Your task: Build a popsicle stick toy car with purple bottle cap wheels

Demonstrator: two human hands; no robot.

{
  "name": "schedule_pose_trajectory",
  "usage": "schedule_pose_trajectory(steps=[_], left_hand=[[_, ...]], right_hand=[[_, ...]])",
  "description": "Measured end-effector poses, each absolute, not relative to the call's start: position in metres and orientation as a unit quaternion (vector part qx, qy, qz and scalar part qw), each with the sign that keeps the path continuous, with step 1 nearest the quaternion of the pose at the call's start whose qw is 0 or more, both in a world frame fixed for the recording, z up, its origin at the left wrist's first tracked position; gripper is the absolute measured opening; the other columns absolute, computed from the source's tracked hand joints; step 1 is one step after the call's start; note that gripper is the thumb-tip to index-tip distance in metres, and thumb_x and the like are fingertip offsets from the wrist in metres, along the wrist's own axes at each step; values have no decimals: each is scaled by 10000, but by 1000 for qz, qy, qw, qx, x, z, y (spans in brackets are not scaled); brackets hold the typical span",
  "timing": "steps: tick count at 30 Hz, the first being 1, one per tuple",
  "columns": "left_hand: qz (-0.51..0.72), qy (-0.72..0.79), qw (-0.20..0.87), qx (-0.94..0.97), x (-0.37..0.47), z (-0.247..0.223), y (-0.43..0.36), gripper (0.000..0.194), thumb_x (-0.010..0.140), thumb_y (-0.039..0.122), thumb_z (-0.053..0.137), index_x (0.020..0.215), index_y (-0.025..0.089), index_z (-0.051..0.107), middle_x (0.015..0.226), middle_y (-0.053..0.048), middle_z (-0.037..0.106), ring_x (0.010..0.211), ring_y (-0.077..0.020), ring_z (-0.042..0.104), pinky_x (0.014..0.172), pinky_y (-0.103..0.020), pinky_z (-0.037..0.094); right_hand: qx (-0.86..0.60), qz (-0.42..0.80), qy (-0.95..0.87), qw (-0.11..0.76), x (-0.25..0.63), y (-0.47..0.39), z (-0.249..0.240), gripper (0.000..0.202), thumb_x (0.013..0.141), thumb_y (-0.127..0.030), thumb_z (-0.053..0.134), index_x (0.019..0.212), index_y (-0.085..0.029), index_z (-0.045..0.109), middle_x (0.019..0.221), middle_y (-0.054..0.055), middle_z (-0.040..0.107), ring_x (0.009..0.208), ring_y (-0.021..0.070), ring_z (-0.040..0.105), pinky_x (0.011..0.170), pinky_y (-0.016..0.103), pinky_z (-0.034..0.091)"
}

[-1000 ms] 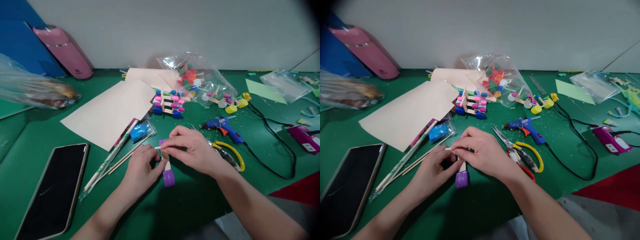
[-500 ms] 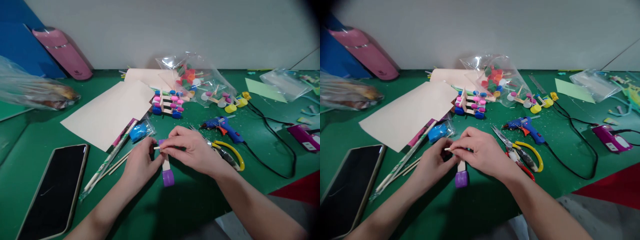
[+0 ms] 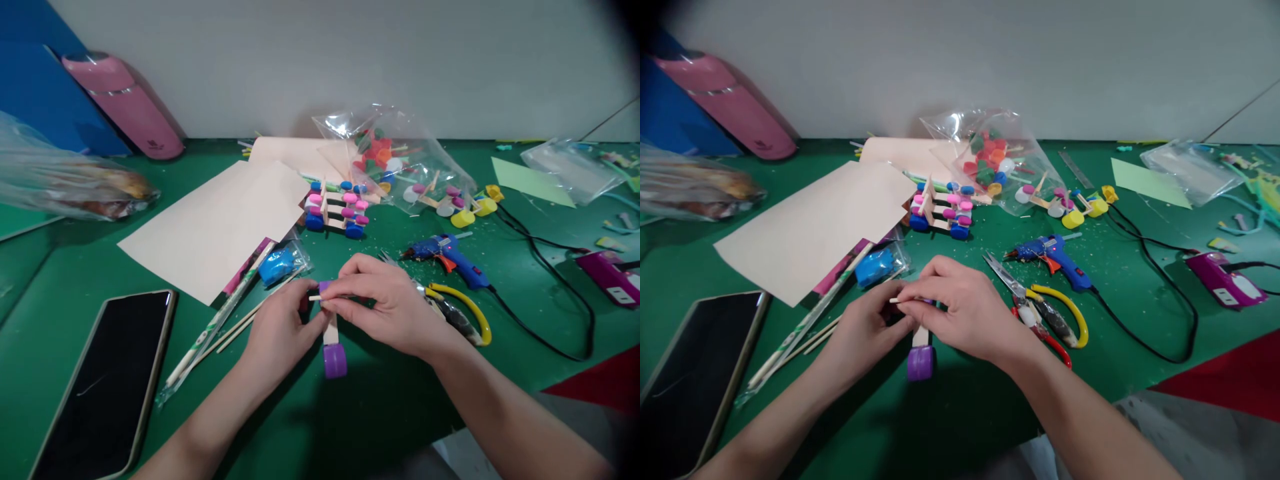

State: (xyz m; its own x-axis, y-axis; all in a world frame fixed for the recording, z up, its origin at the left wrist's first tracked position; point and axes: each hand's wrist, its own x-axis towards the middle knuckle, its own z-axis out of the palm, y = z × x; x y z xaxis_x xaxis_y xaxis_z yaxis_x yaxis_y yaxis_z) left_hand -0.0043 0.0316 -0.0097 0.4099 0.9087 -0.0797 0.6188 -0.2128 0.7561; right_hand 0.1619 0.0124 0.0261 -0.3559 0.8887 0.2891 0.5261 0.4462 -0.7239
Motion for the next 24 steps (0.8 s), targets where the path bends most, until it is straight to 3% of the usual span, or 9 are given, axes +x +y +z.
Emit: schedule_pose_trajectory(steps=[24], left_hand=[[186,515,360,756,-5,-12,31,192,731,332,555,849,183,588,713,-8,617,607,-146,568,522,-233,398]], right_hand=[[-469,264,-769,346,161,15,28,121,795,-158,593,873,-142,684,787,11,551,712,83,539,662,180,417]])
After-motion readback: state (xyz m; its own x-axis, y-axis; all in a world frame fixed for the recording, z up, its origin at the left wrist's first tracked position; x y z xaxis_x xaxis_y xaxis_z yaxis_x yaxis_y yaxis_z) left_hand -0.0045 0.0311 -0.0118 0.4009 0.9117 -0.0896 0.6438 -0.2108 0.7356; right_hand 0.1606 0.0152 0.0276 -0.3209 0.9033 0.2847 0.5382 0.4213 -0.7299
